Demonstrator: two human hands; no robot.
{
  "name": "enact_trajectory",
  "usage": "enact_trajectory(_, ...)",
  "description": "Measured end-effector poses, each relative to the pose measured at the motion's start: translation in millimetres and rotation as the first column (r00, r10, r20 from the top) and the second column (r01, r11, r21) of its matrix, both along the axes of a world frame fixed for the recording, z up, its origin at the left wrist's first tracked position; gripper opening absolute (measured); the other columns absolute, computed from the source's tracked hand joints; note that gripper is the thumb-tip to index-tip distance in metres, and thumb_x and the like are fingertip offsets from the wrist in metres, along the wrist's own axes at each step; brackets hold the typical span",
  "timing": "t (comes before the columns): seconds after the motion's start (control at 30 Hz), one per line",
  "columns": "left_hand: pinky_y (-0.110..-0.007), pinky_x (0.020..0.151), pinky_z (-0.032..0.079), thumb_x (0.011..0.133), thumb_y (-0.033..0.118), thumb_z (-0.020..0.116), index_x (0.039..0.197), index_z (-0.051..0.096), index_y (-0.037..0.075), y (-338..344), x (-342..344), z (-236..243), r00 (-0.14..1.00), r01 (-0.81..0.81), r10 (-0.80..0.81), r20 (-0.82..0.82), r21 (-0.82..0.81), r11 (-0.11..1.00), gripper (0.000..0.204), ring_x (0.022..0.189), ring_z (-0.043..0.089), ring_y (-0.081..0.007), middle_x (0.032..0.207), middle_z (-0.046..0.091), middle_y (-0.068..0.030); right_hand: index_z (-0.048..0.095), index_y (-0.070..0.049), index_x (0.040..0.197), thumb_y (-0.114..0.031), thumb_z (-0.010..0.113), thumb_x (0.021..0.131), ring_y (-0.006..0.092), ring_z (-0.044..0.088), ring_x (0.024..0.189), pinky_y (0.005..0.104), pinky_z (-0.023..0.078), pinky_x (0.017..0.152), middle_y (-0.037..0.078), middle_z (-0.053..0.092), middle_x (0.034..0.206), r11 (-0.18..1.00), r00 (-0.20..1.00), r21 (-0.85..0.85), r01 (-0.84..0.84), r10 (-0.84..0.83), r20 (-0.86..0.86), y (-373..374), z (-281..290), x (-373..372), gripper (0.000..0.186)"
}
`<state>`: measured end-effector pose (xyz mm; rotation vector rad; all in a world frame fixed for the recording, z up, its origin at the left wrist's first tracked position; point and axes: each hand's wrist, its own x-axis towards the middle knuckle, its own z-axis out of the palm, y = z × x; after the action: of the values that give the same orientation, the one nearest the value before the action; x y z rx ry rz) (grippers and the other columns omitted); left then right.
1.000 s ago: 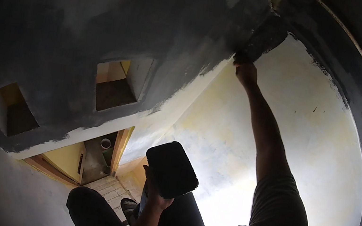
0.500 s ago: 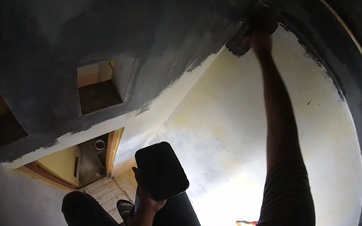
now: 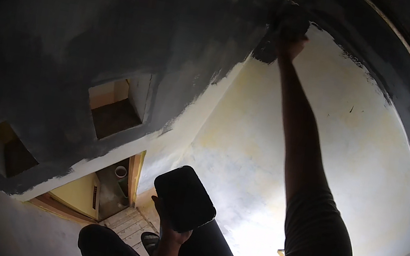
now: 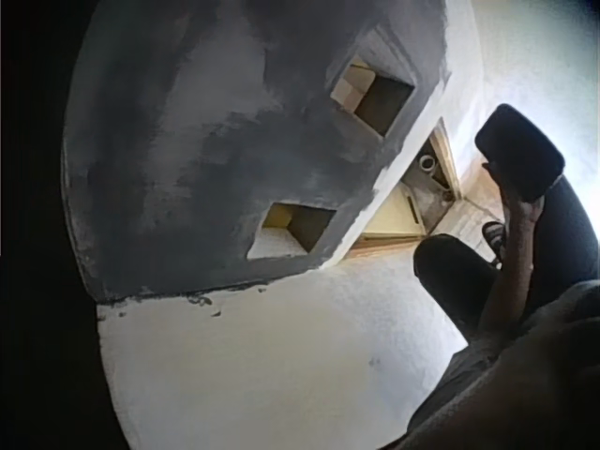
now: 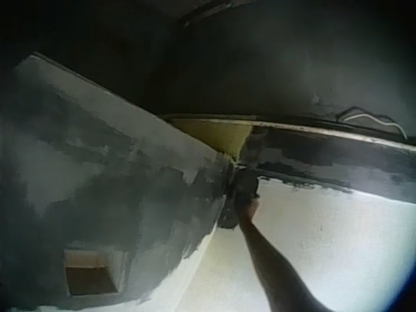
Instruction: The person is painting the corner and upper edge of a wall and ceiling using a brush and a container of dark paint, dipping the brush into the container repeatedly to apply the paint.
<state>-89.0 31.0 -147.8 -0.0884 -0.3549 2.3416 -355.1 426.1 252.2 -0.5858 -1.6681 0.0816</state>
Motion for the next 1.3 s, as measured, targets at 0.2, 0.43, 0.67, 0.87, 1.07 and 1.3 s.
enact_trajectory(0.2, -0.055, 0.091, 0.061, 0.091, 0.078, 0.050, 0.143, 0.056, 0.017, 21.0, 3.6, -24.0, 0.993, 0.074, -0.080, 0.091, 0.065, 0.995, 0.081, 0.116, 0.068, -0.0341, 0.137, 0.065, -0.0124, 0.073, -0.005, 0.096, -0.043, 0.075, 0.086, 0.0357, 0.072, 0.092, 0.0460, 0.056, 0.082, 0.021, 0.074, 0.094, 0.931, 0.931, 0.169, -0.325, 0.346, -0.117, 62.8, -82.8, 4.8, 0.039)
enact_trajectory(0.43, -0.054, 0.099, 0.057, 0.095, 0.075, 0.046, 0.150, 0.047, 0.014, 29.8, 10.1, 15.0, 0.994, -0.018, -0.009, -0.106, -0.253, 0.967, 0.083, 0.124, 0.064, -0.0335, 0.143, 0.059, -0.0149, 0.073, -0.009, 0.108, -0.047, 0.064, 0.092, 0.0393, 0.073, 0.087, 0.0491, 0.057, 0.080, 0.017, 0.075, 0.092, 0.977, 0.996, 0.209, -0.039, 0.055, -0.071, 101.5, -23.5, 2.7, 0.042)
enact_trajectory(0.67, -0.059, 0.107, 0.050, 0.094, 0.073, 0.051, 0.157, 0.035, 0.008, 8.3, -1.3, -2.2, 0.998, -0.012, 0.012, -0.061, 0.008, 1.000, 0.092, 0.133, 0.055, -0.0396, 0.150, 0.050, -0.0238, 0.072, -0.004, 0.112, -0.051, 0.072, 0.086, 0.0417, 0.070, 0.104, 0.0487, 0.056, 0.090, 0.023, 0.072, 0.114, 0.941, 0.966, -0.231, -0.249, 0.258, 0.008, 27.5, -15.7, 11.1, 0.054)
enact_trajectory(0.87, -0.059, 0.106, 0.050, 0.093, 0.077, 0.046, 0.158, 0.037, 0.015, 18.3, 6.6, 8.2, 0.992, -0.072, 0.055, -0.110, -0.159, 0.985, 0.091, 0.132, 0.057, -0.0374, 0.150, 0.053, -0.0189, 0.073, 0.000, 0.099, -0.051, 0.070, 0.088, 0.0419, 0.073, 0.086, 0.0486, 0.059, 0.076, 0.024, 0.074, 0.087, 0.954, 0.982, 0.260, -0.147, 0.173, -0.079, 74.3, -48.2, 2.3, 0.052)
enact_trajectory(1.07, -0.062, 0.108, 0.047, 0.092, 0.079, 0.046, 0.158, 0.036, 0.015, 20.6, 6.7, 14.3, 0.996, 0.002, -0.005, -0.088, -0.037, 0.999, 0.092, 0.132, 0.057, -0.0388, 0.150, 0.052, -0.0193, 0.073, -0.007, 0.117, -0.060, 0.066, 0.088, 0.0348, 0.075, 0.094, 0.0449, 0.059, 0.081, 0.018, 0.074, 0.114, 0.958, 0.967, -0.230, -0.172, 0.209, 0.145, 88.2, 2.5, 25.5, 0.061)
enact_trajectory(1.3, -0.065, 0.113, 0.039, 0.091, 0.082, 0.043, 0.159, 0.035, 0.015, 20.5, 4.0, 2.5, 0.982, 0.039, -0.052, -0.180, -0.077, 0.996, 0.096, 0.134, 0.055, -0.0397, 0.153, 0.049, -0.0204, 0.073, -0.007, 0.112, -0.052, 0.067, 0.089, 0.0396, 0.071, 0.101, 0.0496, 0.055, 0.089, 0.021, 0.074, 0.101, 0.947, 0.948, 0.036, -0.319, 0.319, 0.022, 84.9, -50.3, 16.8, 0.051)
